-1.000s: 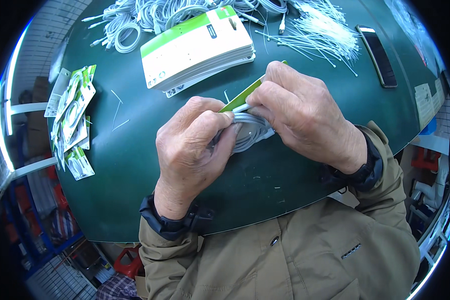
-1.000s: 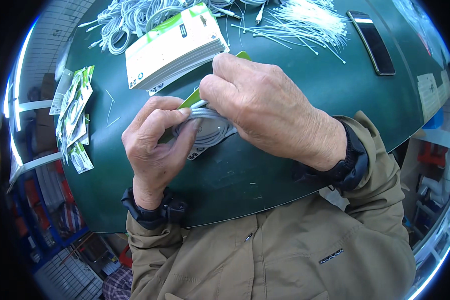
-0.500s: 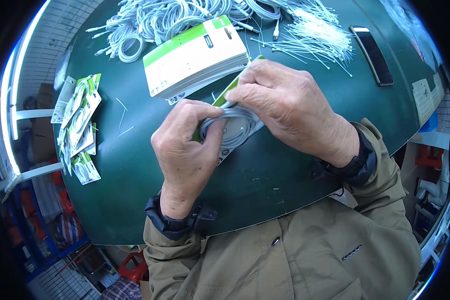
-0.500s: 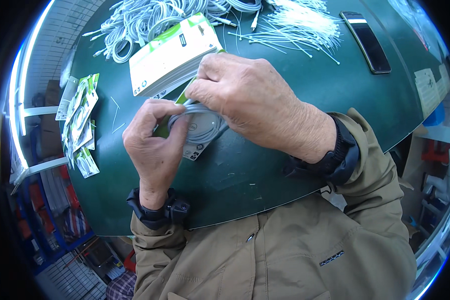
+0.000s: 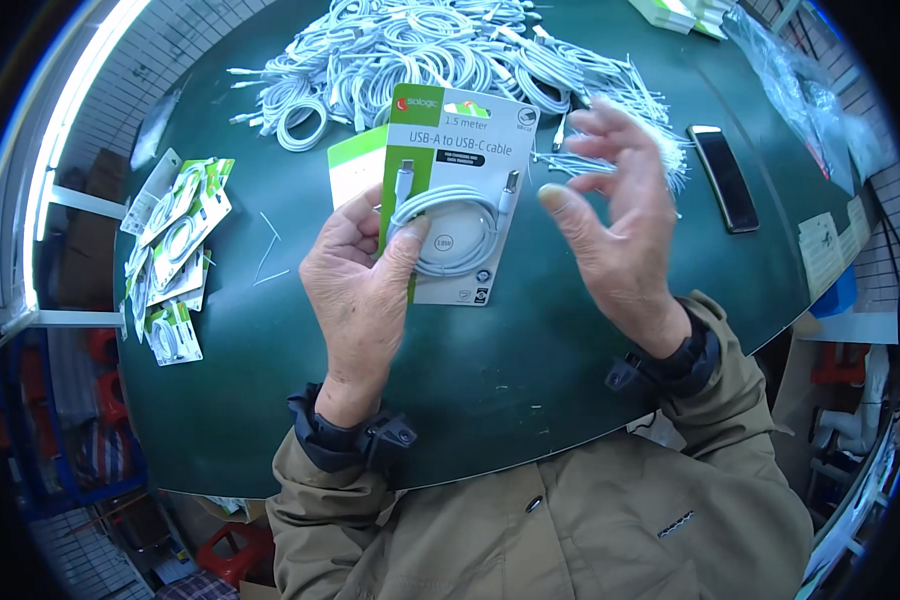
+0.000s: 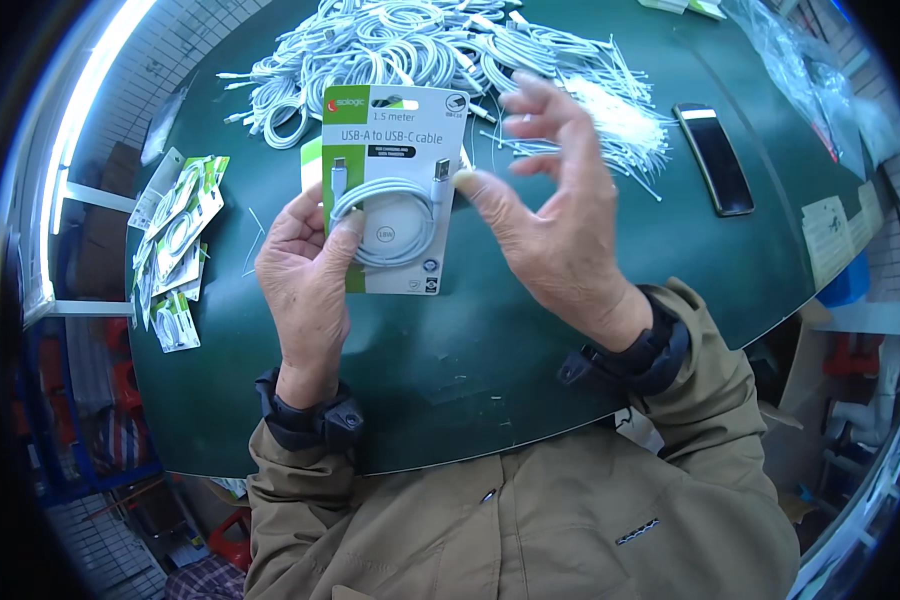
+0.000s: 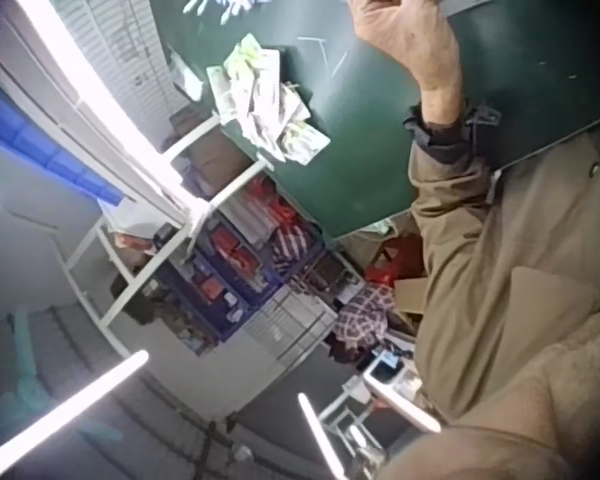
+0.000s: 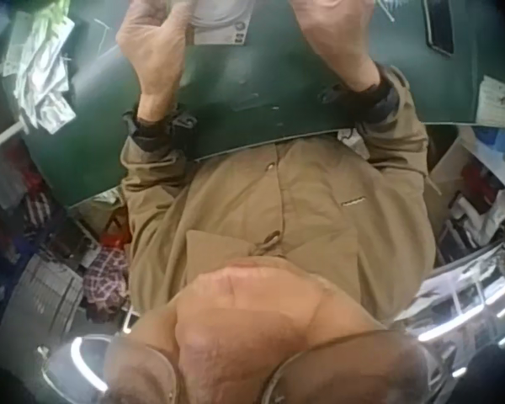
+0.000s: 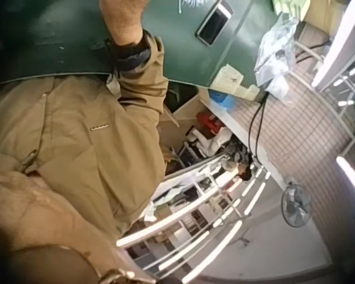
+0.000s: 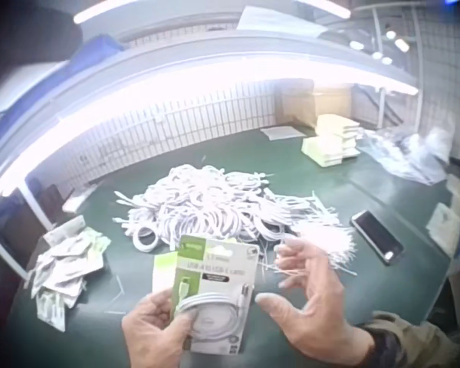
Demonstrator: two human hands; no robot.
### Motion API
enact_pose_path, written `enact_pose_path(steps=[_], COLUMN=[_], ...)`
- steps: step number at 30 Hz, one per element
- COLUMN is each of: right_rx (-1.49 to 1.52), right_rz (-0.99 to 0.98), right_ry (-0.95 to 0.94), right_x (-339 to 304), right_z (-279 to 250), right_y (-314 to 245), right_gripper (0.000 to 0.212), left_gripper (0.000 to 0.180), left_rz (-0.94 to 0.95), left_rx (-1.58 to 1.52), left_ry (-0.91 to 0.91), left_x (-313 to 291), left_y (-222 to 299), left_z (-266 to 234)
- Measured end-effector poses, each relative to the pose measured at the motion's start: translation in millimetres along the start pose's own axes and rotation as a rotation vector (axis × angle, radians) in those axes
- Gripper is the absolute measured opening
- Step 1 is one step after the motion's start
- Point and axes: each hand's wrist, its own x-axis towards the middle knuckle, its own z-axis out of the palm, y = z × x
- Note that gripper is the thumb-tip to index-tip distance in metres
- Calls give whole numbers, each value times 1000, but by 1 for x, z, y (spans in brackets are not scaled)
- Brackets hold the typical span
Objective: Packaging USB cables into white and green cardboard sleeves at a factory workbench.
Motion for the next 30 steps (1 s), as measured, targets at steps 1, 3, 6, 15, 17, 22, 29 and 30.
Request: enact_pose_path(steps=[1, 3, 6, 15, 17, 22, 29, 30], right_rx=[205, 615, 630, 574, 566, 513, 575, 621], right_rz=[211, 647, 709, 631, 629, 636, 672, 677], right_ry=[-101, -303, -443, -558, -541, -528, -553, -547], right_x=[-5, -13, -16, -13, -15, -17, -15, -14], right_z=[5, 11, 12, 4, 5, 6, 7, 8], right_y=[3, 7, 7, 3, 4, 9, 12, 13], right_gripper=[36, 36, 37, 38, 39, 42, 48, 49], left_gripper=[39, 38, 38, 31, 30, 27, 28, 29], left_rz=[12, 27, -12, -161, -156, -154, -228, -216], left_rx=[7, 27, -43, -164, -176, -255, -288, -247], left_ry=[-16, -47, -69, -167, -165, -152, -175, -191], left_x=[-1, -5, -10, -10, -11, -12, -5, -4], left_y=[-5, -10, -12, -16, -16, -21, -23, -23], left_z=[0, 1, 6, 12, 14, 18, 11, 8])
